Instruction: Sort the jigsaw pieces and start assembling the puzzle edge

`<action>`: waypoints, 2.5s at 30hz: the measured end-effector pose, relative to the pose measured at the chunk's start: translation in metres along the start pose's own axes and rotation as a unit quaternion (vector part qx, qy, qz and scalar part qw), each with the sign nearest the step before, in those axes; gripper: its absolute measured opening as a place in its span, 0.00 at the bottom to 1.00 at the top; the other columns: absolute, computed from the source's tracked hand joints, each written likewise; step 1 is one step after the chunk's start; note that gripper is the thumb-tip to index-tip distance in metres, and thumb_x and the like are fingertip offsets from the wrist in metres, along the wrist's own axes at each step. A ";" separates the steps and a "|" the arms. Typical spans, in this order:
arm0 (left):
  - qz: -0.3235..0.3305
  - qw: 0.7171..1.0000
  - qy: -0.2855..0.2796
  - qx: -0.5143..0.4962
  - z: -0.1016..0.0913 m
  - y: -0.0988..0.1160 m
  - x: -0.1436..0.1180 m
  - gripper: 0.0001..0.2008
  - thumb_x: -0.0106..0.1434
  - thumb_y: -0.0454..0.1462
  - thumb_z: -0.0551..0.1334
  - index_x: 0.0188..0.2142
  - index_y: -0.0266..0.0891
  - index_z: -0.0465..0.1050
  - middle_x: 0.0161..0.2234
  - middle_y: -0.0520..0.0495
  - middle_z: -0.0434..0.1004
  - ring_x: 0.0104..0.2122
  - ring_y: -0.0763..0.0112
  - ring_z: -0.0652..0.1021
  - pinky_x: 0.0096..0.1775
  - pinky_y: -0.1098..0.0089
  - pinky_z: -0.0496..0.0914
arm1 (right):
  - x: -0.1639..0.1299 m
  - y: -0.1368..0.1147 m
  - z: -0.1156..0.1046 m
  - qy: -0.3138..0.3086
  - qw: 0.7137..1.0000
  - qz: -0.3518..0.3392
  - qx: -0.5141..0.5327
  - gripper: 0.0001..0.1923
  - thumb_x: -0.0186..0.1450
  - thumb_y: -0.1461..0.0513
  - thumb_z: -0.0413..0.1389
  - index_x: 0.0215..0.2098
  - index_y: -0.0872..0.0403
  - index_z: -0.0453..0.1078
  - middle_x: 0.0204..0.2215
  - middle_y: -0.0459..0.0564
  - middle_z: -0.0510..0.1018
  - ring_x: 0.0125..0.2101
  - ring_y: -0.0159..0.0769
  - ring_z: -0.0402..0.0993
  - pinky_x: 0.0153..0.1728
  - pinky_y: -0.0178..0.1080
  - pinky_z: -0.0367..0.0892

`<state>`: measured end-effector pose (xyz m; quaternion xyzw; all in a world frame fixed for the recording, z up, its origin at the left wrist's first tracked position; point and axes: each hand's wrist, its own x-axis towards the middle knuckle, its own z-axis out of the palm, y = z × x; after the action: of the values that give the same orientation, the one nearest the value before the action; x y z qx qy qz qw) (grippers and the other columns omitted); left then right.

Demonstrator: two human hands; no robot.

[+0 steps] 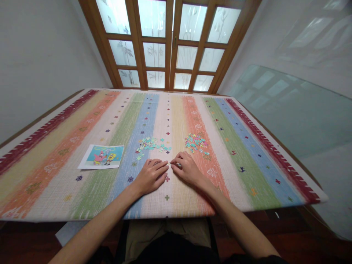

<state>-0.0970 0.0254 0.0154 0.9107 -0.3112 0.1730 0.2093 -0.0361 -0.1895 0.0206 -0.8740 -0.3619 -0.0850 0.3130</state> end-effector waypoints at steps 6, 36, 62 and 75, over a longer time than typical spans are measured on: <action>0.000 1.000 -0.002 0.003 0.000 0.000 0.000 0.15 0.70 0.36 0.58 0.54 0.44 0.76 0.54 0.43 0.79 0.51 0.55 0.75 0.50 0.52 0.66 | -0.003 0.006 -0.012 0.014 1.000 -0.009 0.017 0.08 0.64 0.67 0.57 0.39 0.53 0.76 0.36 0.53 0.76 0.40 0.43 0.70 0.43 0.45 0.66; 0.011 1.000 0.003 -0.004 0.000 0.000 0.002 0.13 0.71 0.35 0.58 0.52 0.41 0.76 0.54 0.42 0.78 0.50 0.56 0.75 0.49 0.54 0.66 | -0.008 0.019 -0.015 -0.020 0.999 0.001 0.036 0.02 0.64 0.66 0.60 0.36 0.54 0.74 0.35 0.51 0.74 0.39 0.41 0.70 0.43 0.44 0.65; 0.003 0.999 -0.021 0.038 0.005 0.014 0.014 0.17 0.70 0.35 0.57 0.56 0.41 0.72 0.50 0.40 0.75 0.49 0.53 0.70 0.49 0.53 0.68 | -0.011 0.020 -0.016 -0.018 0.999 -0.013 0.034 0.02 0.64 0.64 0.61 0.37 0.53 0.74 0.35 0.51 0.74 0.39 0.41 0.70 0.43 0.44 0.66; 0.011 0.996 -0.046 0.077 0.002 0.018 0.018 0.14 0.70 0.35 0.56 0.54 0.39 0.71 0.48 0.39 0.74 0.47 0.53 0.70 0.47 0.54 0.67 | -0.011 0.019 -0.014 -0.010 0.999 -0.018 0.026 0.01 0.66 0.65 0.59 0.37 0.54 0.74 0.35 0.52 0.74 0.39 0.42 0.70 0.43 0.44 0.66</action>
<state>-0.0949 0.0025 0.0261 0.9274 -0.3165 0.1571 0.1225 -0.0300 -0.2148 0.0184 -0.8597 -0.3829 -0.0724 0.3302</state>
